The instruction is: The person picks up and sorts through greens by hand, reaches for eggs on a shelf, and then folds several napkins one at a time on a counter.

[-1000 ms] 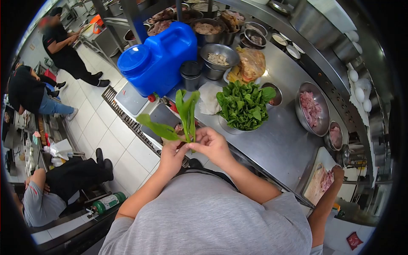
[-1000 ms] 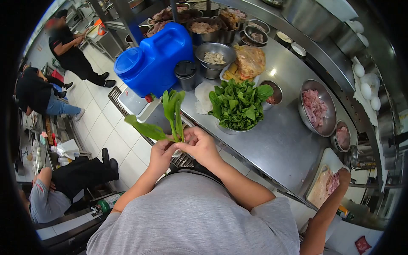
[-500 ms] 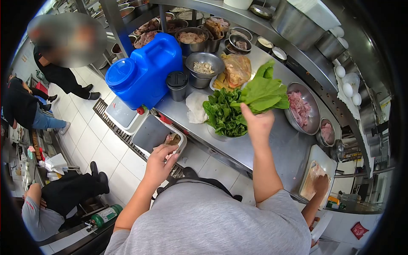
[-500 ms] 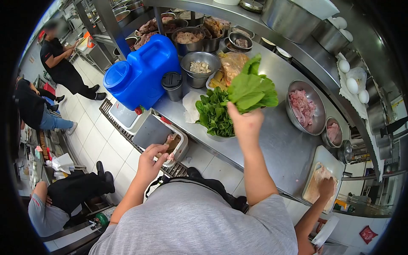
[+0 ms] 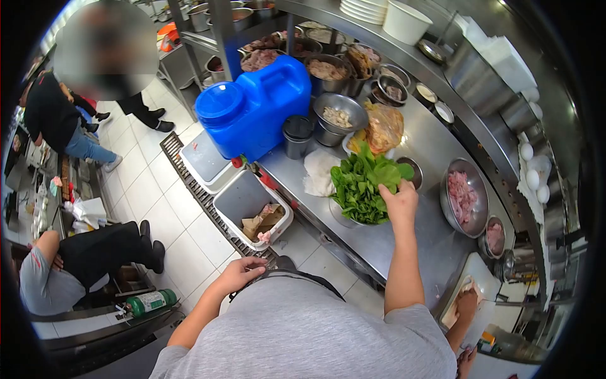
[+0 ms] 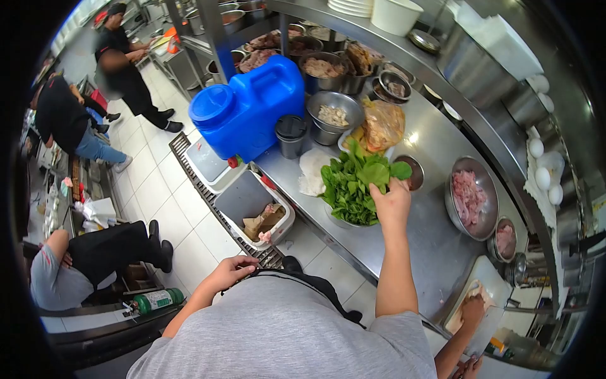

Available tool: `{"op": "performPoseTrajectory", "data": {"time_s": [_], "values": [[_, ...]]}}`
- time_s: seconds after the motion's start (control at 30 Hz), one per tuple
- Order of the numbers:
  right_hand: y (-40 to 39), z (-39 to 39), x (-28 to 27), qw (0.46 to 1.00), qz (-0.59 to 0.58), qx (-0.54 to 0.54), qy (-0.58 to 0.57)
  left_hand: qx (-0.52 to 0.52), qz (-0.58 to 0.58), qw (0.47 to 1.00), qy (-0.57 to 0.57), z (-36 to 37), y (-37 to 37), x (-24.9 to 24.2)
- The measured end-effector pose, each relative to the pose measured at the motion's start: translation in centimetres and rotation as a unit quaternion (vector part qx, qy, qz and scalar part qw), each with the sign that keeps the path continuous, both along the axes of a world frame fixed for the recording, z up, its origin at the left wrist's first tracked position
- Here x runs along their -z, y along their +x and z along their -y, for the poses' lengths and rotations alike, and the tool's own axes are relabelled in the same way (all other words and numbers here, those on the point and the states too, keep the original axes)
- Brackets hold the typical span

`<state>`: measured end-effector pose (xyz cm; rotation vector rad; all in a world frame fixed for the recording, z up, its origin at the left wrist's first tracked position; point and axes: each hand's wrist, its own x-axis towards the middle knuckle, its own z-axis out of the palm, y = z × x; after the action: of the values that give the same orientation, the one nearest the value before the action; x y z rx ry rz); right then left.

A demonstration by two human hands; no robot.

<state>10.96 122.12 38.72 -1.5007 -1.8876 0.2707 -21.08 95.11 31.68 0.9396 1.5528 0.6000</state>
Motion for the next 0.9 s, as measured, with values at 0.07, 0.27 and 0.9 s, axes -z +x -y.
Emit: {"op": "performPoseTrajectory", "data": {"time_s": [0.07,0.27,0.9], "values": [[0.0,-0.9,2.1,1.000,0.006,-0.004,-0.014,-0.022,-0.022,0.999,0.009,0.2,-0.5,0.0],[-0.7,-0.7,-2.2,0.988,0.032,-0.080,-0.131,-0.066,-0.234,0.970,0.002,4.1,-4.8,7.1],[-10.5,5.2,-5.0,0.992,0.064,0.078,0.080,-0.258,0.040,0.866,-0.426,43.7,-16.0,30.0]]}}
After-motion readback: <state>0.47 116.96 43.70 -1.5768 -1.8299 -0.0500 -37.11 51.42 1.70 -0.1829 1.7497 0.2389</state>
